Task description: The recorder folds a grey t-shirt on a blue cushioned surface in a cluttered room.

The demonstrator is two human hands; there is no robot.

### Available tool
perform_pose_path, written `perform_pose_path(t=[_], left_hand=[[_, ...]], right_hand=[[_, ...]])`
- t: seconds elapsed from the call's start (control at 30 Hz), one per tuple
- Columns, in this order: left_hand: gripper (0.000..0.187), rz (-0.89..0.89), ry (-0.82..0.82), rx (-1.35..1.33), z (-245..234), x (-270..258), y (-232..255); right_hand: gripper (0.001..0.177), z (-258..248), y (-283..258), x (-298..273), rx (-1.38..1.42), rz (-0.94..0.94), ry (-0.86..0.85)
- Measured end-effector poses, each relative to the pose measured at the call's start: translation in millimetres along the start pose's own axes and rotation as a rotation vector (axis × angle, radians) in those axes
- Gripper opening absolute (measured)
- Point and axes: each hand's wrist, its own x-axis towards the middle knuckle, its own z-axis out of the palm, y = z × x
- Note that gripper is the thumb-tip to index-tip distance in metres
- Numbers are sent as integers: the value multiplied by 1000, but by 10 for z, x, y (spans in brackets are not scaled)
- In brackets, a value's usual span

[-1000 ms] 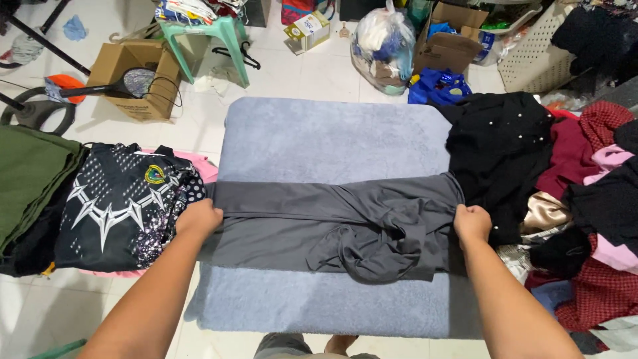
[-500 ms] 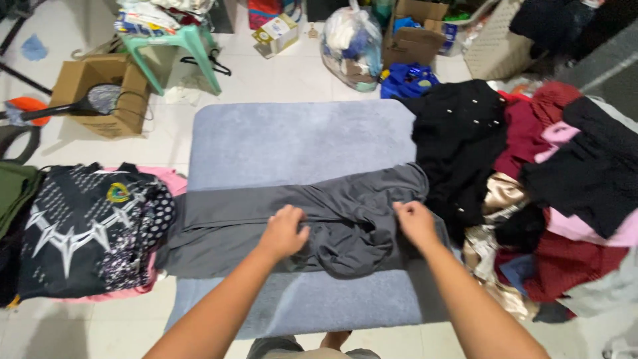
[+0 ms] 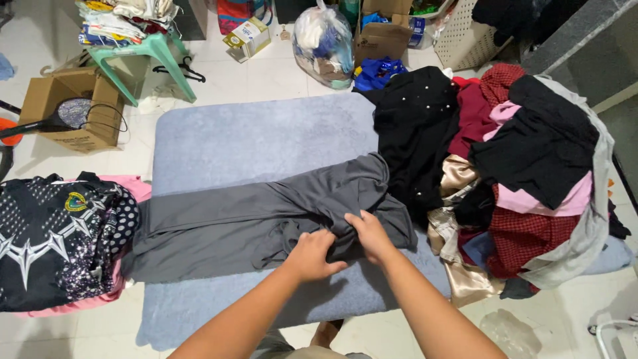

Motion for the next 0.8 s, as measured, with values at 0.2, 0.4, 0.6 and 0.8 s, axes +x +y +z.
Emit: perform_pose_path(t=[0.2,0.4,0.6,0.8], left_hand=[[22,-179,4,-17,222,-143,-150],[23,-267,192,-850,271,-193,-408],[29,-342,74,-1325,-175,-305,-112],[78,-398,17,-1328,-429,-504,300]], right_hand=[[26,80,-512,-208,603,62,-139],[9,-171,15,107,865,85,-176],[28,102,196,79,775,412,-94],[36,249,415,270,839,446,-38]])
